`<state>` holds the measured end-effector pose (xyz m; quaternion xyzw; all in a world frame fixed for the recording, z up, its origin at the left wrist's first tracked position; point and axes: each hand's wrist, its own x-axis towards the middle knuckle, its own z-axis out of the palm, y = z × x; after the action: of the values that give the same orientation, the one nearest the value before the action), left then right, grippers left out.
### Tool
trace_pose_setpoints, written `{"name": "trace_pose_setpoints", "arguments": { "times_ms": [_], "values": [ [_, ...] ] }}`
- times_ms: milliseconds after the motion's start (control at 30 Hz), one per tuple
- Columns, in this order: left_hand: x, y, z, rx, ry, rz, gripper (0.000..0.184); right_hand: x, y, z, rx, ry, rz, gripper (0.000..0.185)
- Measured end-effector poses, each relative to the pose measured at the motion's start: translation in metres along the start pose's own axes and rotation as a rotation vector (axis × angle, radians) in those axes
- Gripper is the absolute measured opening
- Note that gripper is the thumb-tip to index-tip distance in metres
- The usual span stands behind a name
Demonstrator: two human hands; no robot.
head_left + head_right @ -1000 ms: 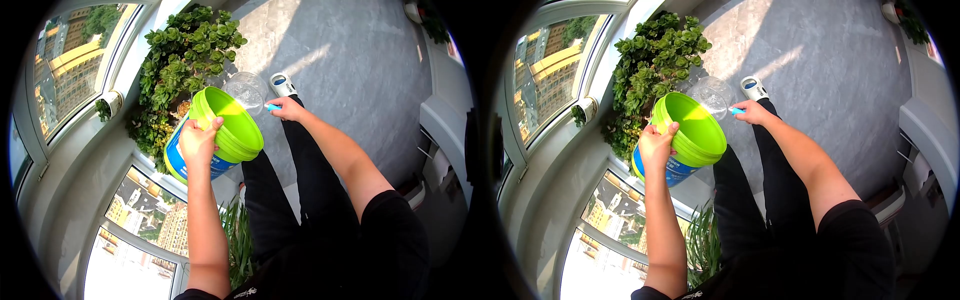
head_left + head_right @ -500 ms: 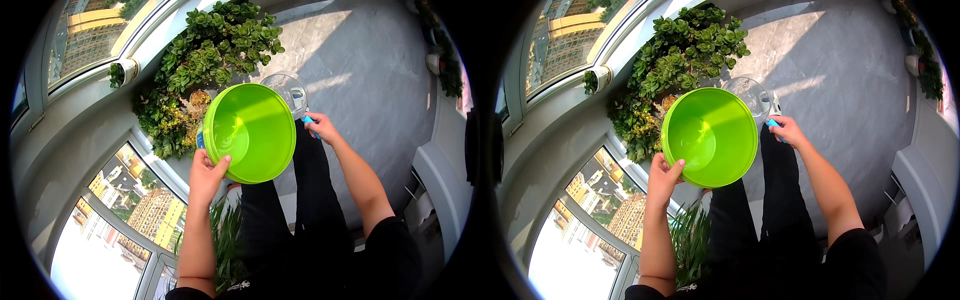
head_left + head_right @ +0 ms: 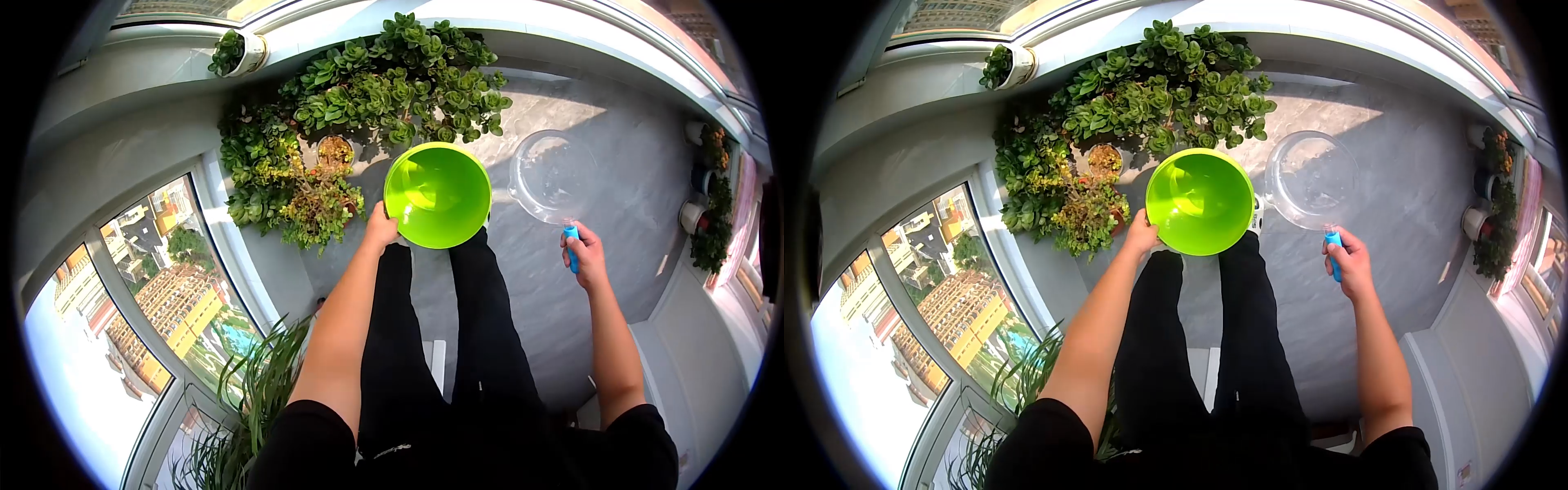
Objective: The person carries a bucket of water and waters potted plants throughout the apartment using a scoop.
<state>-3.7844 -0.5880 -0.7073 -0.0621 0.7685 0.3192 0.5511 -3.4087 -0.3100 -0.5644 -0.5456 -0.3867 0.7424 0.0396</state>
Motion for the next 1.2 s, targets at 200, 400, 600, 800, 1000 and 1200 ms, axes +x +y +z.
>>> {"name": "trace_pose_setpoints", "arguments": {
  "times_ms": [200,400,600,800,1000,1200],
  "values": [
    [0.094,-0.029,-0.017,0.278,0.029,0.106,0.047,0.012,-0.028,0.065,-0.016,-0.056,-0.032,0.041],
    [0.164,-0.081,-0.029,0.664,-0.074,0.148,0.068,0.043,-0.029,0.162,0.022,-0.170,0.008,0.043],
    [0.119,0.083,-0.123,0.355,-0.441,0.274,0.040,0.088,-0.035,0.264,0.050,-0.243,0.049,0.043],
    [0.241,0.167,-0.265,0.355,0.471,0.520,0.073,0.144,-0.041,0.352,-0.034,-0.337,-0.037,0.043],
    [0.324,0.121,-0.220,0.449,0.304,0.629,0.090,0.214,-0.045,0.431,-0.052,-0.319,-0.122,0.040],
    [0.305,0.112,-0.167,0.649,0.321,0.657,0.071,0.266,-0.039,0.481,-0.129,-0.262,-0.161,0.039]
  ]
}}
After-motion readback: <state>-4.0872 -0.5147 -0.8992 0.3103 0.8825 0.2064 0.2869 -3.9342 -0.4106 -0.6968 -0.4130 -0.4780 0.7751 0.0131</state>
